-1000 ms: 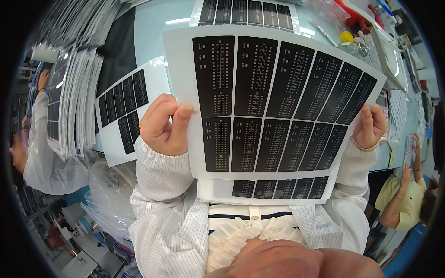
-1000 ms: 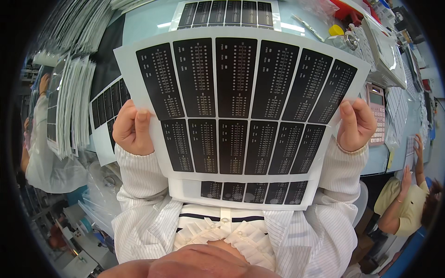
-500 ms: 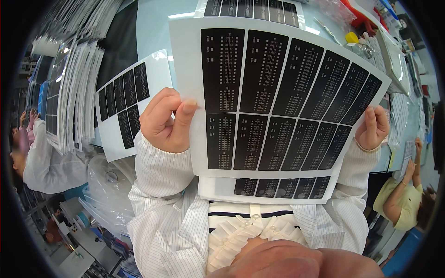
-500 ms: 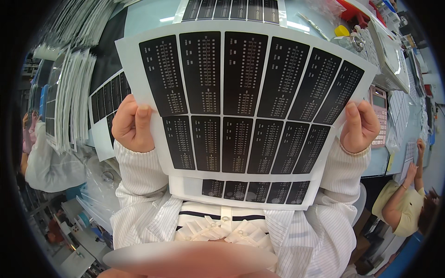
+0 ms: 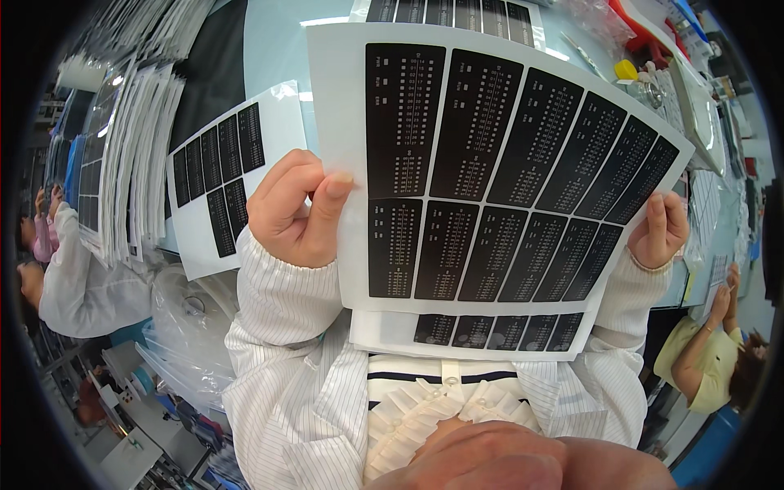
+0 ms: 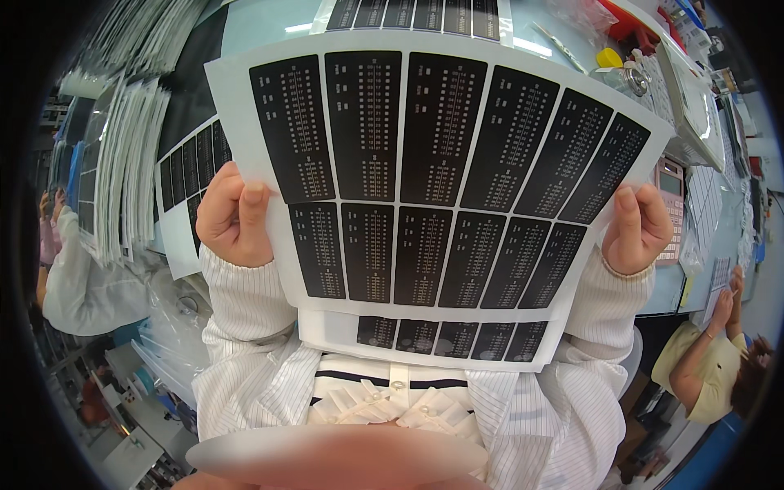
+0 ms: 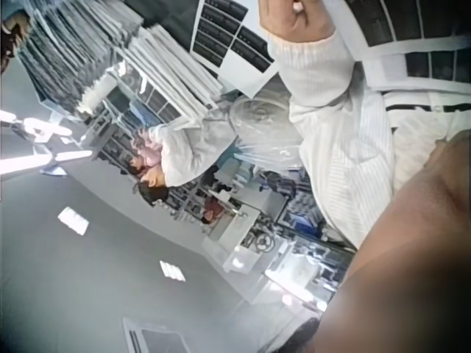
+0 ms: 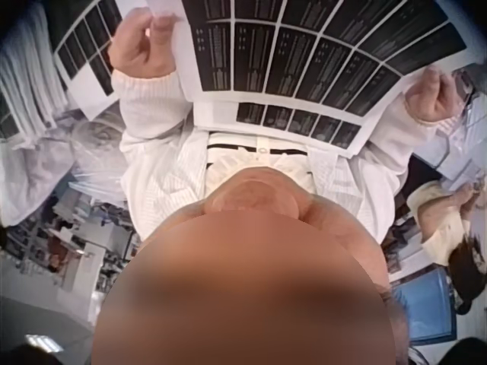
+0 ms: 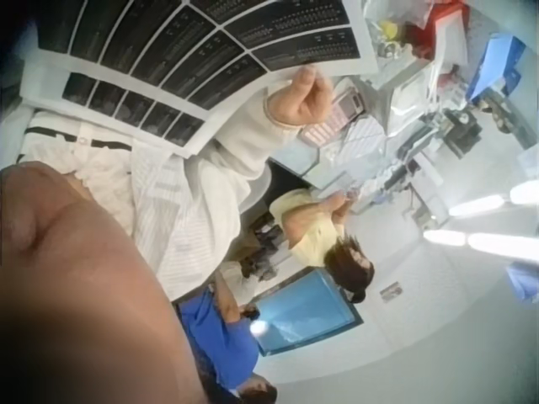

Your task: Inspecting and handling solar cell sheets at a manufacturing workstation.

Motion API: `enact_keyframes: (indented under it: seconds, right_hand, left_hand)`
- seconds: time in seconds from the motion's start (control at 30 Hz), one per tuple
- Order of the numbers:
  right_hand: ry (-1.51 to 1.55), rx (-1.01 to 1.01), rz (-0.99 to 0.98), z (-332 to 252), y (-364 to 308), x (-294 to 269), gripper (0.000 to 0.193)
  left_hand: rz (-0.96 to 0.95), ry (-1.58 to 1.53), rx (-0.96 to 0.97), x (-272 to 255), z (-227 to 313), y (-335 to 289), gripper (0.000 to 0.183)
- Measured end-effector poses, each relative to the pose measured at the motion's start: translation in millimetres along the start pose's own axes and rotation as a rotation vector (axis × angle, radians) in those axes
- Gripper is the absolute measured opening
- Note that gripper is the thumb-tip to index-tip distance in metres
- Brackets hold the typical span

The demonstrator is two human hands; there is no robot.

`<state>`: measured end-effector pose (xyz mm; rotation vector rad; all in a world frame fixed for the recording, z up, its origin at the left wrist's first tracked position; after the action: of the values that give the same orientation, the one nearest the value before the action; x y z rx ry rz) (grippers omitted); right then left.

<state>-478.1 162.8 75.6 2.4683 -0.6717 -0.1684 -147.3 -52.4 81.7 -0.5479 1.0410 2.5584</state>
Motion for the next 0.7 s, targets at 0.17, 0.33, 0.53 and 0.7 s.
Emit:
enact_keyframes:
  seconds: [0.17, 0.33, 0.53, 0.7]
  right_hand:
    - [-0.016, 0.012, -0.01, -0.2, 0.8, 0.7, 0.016]
    - [-0.014, 0.016, -0.03, -0.1, 1.3, 0.4, 0.017]
    - [-0.011, 0.014, -0.031, 0.1, 2.1, 2.9, 0.017]
    - [-0.012, -0.003, -0.02, -0.2, 1.6, 2.8, 0.016]
  left_hand:
    - [-0.016, -0.001, 0.012, -1.3, -2.8, 0.6, 0.017]
    - [-0.013, 0.01, 0.026, -1.1, 0.2, 2.9, 0.017]
    - [-0.016, 0.001, 0.036, -1.1, -0.7, 2.8, 0.017]
    - [-0.017, 0.017, 0.049, -0.6, 0.0, 2.4, 0.016]
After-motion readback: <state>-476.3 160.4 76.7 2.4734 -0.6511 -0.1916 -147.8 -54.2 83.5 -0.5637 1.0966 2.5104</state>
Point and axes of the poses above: each hand's wrist, its own y-axis towards the middle knuckle, its own x-axis out of the palm, z = x × y, the point moved 5 cm from there along y, towards the middle knuckle, and after that the axes turned 14 degrees about y, right-handed, at the moved point
